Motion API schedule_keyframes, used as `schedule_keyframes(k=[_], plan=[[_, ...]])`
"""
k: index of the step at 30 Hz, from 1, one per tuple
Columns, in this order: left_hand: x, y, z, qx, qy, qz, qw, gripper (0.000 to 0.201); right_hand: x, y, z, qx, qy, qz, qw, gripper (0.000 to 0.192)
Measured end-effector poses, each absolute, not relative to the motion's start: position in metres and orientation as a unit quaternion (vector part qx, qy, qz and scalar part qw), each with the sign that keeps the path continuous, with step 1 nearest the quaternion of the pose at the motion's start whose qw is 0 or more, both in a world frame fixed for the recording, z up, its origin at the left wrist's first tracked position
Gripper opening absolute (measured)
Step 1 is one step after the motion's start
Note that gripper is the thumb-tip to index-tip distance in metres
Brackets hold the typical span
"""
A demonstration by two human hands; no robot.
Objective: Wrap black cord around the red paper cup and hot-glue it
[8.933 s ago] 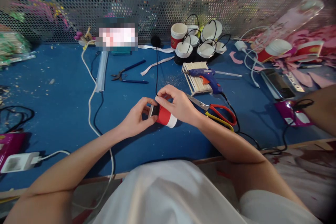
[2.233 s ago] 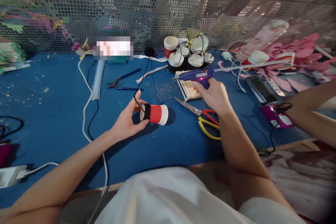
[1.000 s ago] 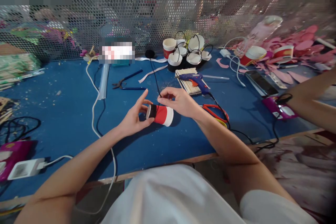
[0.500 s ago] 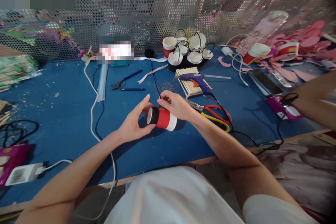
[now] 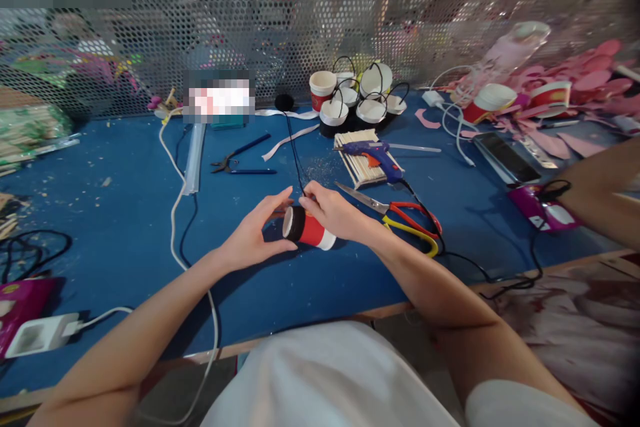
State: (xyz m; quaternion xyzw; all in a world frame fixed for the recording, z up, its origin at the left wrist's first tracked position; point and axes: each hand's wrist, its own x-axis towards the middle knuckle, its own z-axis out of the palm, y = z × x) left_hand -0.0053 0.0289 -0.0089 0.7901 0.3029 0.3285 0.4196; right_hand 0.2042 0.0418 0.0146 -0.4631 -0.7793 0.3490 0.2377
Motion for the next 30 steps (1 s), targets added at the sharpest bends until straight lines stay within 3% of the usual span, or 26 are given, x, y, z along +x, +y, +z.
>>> schedule_keyframes(k=[6, 11, 17, 24, 30], plan=[[-0.003, 0.03, -0.011, 0.711, 0.379, 0.302, 0.509, 0.069, 0.196, 0.037, 0.011, -0.476, -0.814, 0.247, 0.223, 0.013], [0.0, 0.029, -0.01, 0.709, 0.374, 0.308, 0.511, 0.065, 0.192, 0.032, 0.011, -0.484, -0.828, 0.202, 0.197, 0.014], [-0.001, 0.027, -0.007, 0.724, 0.376, 0.312, 0.487, 0.061, 0.199, 0.037, 0.013, -0.449, -0.831, 0.191, 0.267, 0.01], [-0.001, 0.025, -0.007, 0.797, 0.343, 0.308, 0.39, 0.055, 0.202, 0.044, 0.021, -0.434, -0.811, 0.228, 0.319, 0.013], [-0.001, 0.023, 0.002, 0.875, 0.317, 0.287, 0.225, 0.052, 0.202, 0.045, 0.025, -0.444, -0.782, 0.31, 0.309, 0.015]])
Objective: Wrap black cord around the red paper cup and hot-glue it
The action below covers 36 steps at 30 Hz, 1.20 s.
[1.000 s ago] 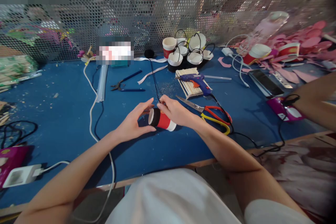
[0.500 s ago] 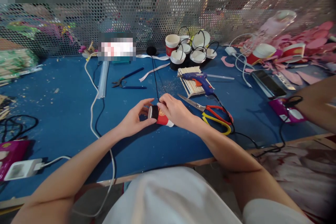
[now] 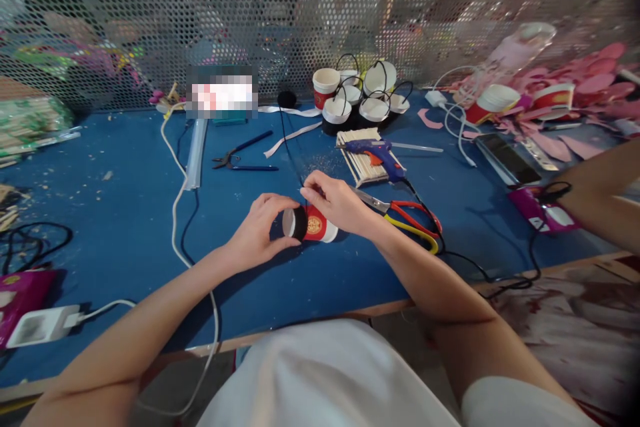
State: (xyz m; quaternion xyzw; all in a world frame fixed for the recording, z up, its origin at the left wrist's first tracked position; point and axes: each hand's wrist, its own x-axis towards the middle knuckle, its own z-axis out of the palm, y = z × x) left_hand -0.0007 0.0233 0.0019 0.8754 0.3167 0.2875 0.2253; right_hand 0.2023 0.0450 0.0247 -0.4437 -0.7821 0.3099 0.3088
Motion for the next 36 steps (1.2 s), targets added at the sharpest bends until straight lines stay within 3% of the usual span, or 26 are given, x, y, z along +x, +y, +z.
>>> schedule_keyframes(k=[8, 14, 18, 21, 25, 28, 32, 36], plan=[[0.001, 0.021, 0.005, 0.921, 0.264, 0.238, 0.161, 0.05, 0.196, 0.046, 0.032, -0.433, -0.766, 0.367, 0.302, 0.016], [0.001, 0.019, 0.007, 0.919, 0.27, 0.232, 0.169, 0.049, 0.192, 0.045, 0.031, -0.449, -0.758, 0.379, 0.283, 0.02], [-0.001, 0.021, 0.004, 0.903, 0.298, 0.233, 0.202, 0.048, 0.201, 0.039, 0.039, -0.495, -0.761, 0.308, 0.285, 0.027], [-0.003, 0.023, 0.001, 0.887, 0.327, 0.235, 0.227, 0.047, 0.224, 0.039, 0.055, -0.528, -0.736, 0.252, 0.339, 0.03], [-0.005, 0.025, 0.0, 0.876, 0.346, 0.239, 0.237, 0.044, 0.272, 0.048, 0.068, -0.625, -0.668, 0.066, 0.4, 0.021], [-0.006, 0.027, 0.001, 0.875, 0.348, 0.24, 0.237, 0.045, 0.305, 0.06, 0.057, -0.693, -0.654, -0.012, 0.304, 0.017], [-0.006, 0.029, 0.003, 0.88, 0.345, 0.241, 0.22, 0.045, 0.327, 0.073, 0.028, -0.713, -0.684, -0.001, 0.153, 0.022], [-0.006, 0.031, 0.004, 0.878, 0.342, 0.248, 0.223, 0.042, 0.328, 0.081, 0.013, -0.719, -0.675, 0.014, 0.162, 0.021]])
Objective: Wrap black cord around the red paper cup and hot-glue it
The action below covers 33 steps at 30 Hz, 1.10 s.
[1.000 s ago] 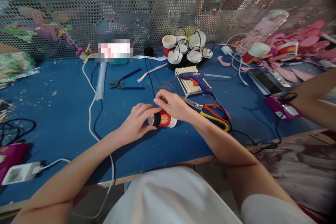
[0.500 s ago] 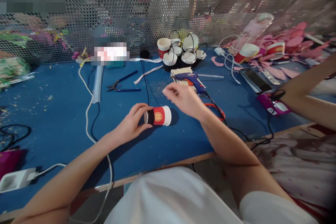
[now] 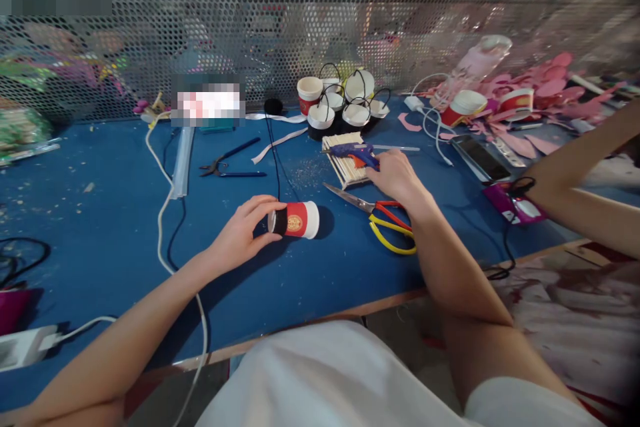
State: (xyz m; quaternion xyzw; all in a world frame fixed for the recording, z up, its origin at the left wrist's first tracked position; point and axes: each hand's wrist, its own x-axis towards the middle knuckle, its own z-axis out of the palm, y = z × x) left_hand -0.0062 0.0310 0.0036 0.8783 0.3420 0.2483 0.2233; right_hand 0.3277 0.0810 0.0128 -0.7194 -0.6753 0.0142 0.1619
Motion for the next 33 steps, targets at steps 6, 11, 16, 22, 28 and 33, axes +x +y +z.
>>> schedule_keyframes(k=[6, 11, 16, 22, 28, 33], plan=[[-0.008, 0.032, 0.003, 0.865, 0.351, 0.262, 0.244, 0.04, 0.325, 0.077, 0.012, -0.742, -0.625, 0.037, 0.239, 0.03], [-0.009, 0.034, 0.003, 0.858, 0.354, 0.265, 0.26, 0.044, 0.318, 0.066, 0.024, -0.705, -0.571, 0.124, 0.402, 0.039], [-0.01, 0.036, 0.004, 0.851, 0.349, 0.28, 0.276, 0.044, 0.295, 0.046, 0.054, -0.636, -0.603, 0.302, 0.375, 0.023], [-0.014, 0.039, 0.004, 0.852, 0.348, 0.285, 0.267, 0.044, 0.259, 0.023, 0.064, -0.554, -0.648, 0.382, 0.356, 0.021], [-0.019, 0.043, 0.004, 0.855, 0.351, 0.283, 0.258, 0.044, 0.251, 0.009, 0.043, -0.574, -0.712, 0.296, 0.278, 0.022], [-0.02, 0.044, 0.004, 0.863, 0.347, 0.271, 0.247, 0.048, 0.251, 0.005, 0.036, -0.547, -0.762, 0.234, 0.256, 0.018]])
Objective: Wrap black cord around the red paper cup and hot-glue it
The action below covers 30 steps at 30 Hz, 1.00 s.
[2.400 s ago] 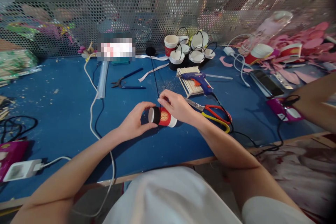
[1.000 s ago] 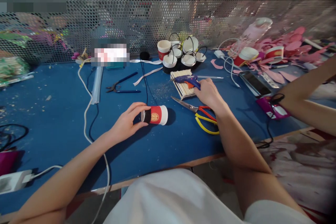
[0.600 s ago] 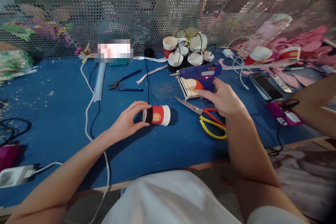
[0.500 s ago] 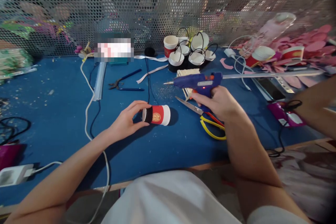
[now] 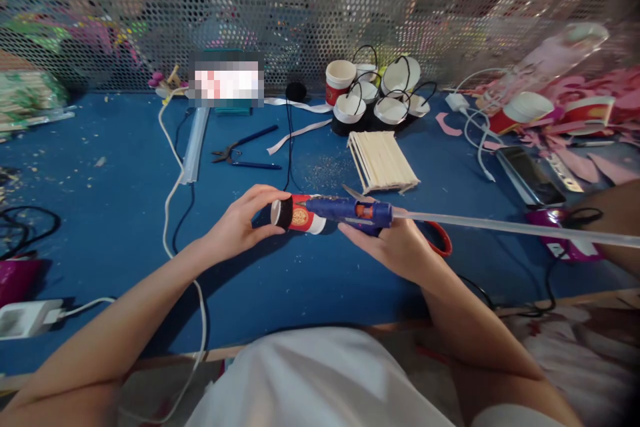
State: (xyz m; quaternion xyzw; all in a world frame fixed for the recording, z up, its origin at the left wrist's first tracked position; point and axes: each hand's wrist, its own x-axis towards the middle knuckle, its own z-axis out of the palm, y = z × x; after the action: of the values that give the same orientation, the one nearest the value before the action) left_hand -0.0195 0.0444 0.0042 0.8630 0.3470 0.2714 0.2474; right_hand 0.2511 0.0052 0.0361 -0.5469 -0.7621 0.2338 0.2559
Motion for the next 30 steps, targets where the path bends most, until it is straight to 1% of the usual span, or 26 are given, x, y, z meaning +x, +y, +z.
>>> schedule_keyframes(k=[4, 7, 18, 22, 26, 30], plan=[[-0.02, 0.045, 0.004, 0.862, 0.349, 0.272, 0.246, 0.048, 0.251, 0.004, 0.034, -0.556, -0.77, 0.218, 0.222, 0.02], [-0.019, 0.045, 0.004, 0.861, 0.351, 0.269, 0.25, 0.047, 0.252, 0.002, 0.035, -0.537, -0.788, 0.213, 0.213, 0.02], [-0.018, 0.043, 0.003, 0.862, 0.343, 0.279, 0.248, 0.045, 0.251, 0.001, 0.042, -0.518, -0.802, 0.215, 0.205, 0.016], [-0.017, 0.043, 0.004, 0.862, 0.34, 0.285, 0.246, 0.045, 0.252, 0.0, 0.043, -0.515, -0.814, 0.19, 0.188, 0.019], [-0.017, 0.043, 0.004, 0.864, 0.344, 0.28, 0.238, 0.042, 0.251, 0.0, 0.044, -0.511, -0.812, 0.201, 0.196, 0.018], [-0.018, 0.042, 0.004, 0.866, 0.338, 0.283, 0.235, 0.042, 0.253, 0.001, 0.044, -0.497, -0.828, 0.176, 0.189, 0.022]])
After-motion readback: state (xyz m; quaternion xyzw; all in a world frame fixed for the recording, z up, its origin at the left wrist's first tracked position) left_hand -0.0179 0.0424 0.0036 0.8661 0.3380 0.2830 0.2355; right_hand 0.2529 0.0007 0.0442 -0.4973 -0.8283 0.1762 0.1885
